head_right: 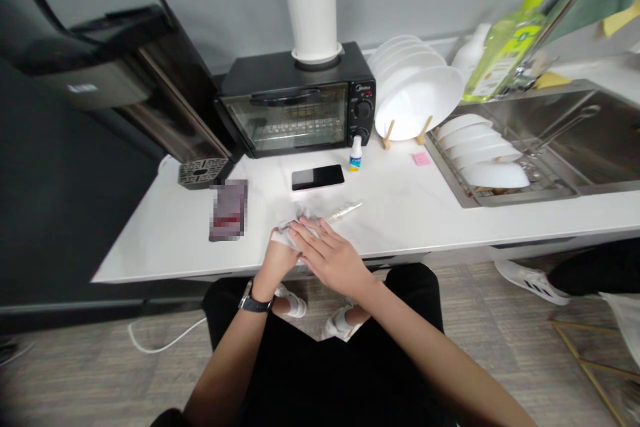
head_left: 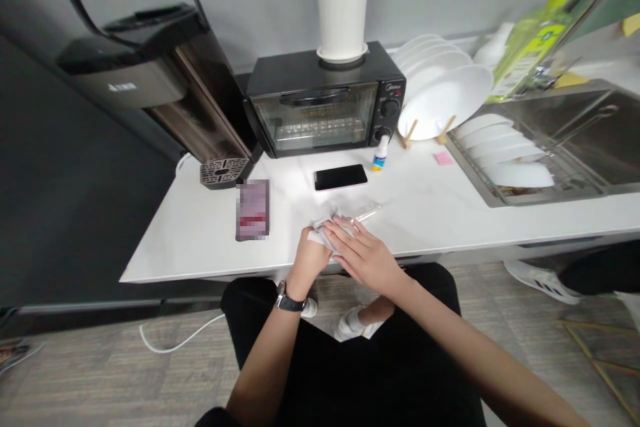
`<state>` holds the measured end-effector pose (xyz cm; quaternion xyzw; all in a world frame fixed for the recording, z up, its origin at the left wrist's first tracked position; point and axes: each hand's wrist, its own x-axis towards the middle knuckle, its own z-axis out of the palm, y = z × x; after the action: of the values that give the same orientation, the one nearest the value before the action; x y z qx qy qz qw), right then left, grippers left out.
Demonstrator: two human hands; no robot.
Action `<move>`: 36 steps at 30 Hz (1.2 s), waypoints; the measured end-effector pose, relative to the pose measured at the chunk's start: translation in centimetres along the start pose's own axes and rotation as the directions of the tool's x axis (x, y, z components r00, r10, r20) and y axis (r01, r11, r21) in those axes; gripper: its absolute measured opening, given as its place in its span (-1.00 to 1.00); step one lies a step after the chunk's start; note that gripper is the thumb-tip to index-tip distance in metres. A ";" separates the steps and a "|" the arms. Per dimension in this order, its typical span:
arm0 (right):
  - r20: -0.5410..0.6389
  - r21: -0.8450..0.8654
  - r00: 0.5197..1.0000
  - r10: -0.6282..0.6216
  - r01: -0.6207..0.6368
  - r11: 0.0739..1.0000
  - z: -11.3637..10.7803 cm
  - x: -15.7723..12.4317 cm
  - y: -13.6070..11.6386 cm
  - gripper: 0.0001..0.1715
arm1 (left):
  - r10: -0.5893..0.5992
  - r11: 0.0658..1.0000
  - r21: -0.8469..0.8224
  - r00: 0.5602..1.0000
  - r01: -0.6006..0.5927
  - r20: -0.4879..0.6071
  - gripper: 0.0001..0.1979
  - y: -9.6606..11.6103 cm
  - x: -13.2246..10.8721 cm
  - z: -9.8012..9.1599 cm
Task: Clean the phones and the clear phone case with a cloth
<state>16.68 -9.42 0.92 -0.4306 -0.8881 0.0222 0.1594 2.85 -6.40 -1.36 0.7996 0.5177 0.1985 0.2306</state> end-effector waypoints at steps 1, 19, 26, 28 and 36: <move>0.005 -0.002 1.000 0.009 -0.009 1.000 -0.2 -0.3 0.3 -0.48 | 0.003 1.000 -0.004 1.000 -0.003 0.000 -0.76 0.0 0.0 -0.1; -0.132 -0.020 0.943 0.305 -0.310 0.950 -0.5 -1.1 2.4 -0.32 | 0.113 0.979 -0.166 0.992 -0.121 -0.057 -0.69 1.1 -0.1 -0.7; -0.048 -0.062 0.986 0.160 -0.163 0.985 1.4 -0.1 -1.1 -0.19 | 0.089 0.995 -0.036 0.993 -0.092 -0.072 -0.74 -0.4 0.1 0.2; -0.022 -0.078 0.996 0.089 -0.090 0.993 1.5 0.1 -1.2 -0.26 | 0.094 0.995 -0.028 0.993 -0.096 -0.076 -0.76 -0.9 0.2 0.4; -0.220 -0.051 0.912 0.346 -0.366 0.929 0.6 -1.0 1.9 -0.26 | 0.162 0.978 -0.116 0.980 -0.175 -0.114 -0.67 0.4 0.2 0.1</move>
<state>18.54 -8.93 -0.27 -0.5920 -0.7732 -0.0348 0.2245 3.31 -6.40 -1.21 0.8131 0.4460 0.2909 0.2352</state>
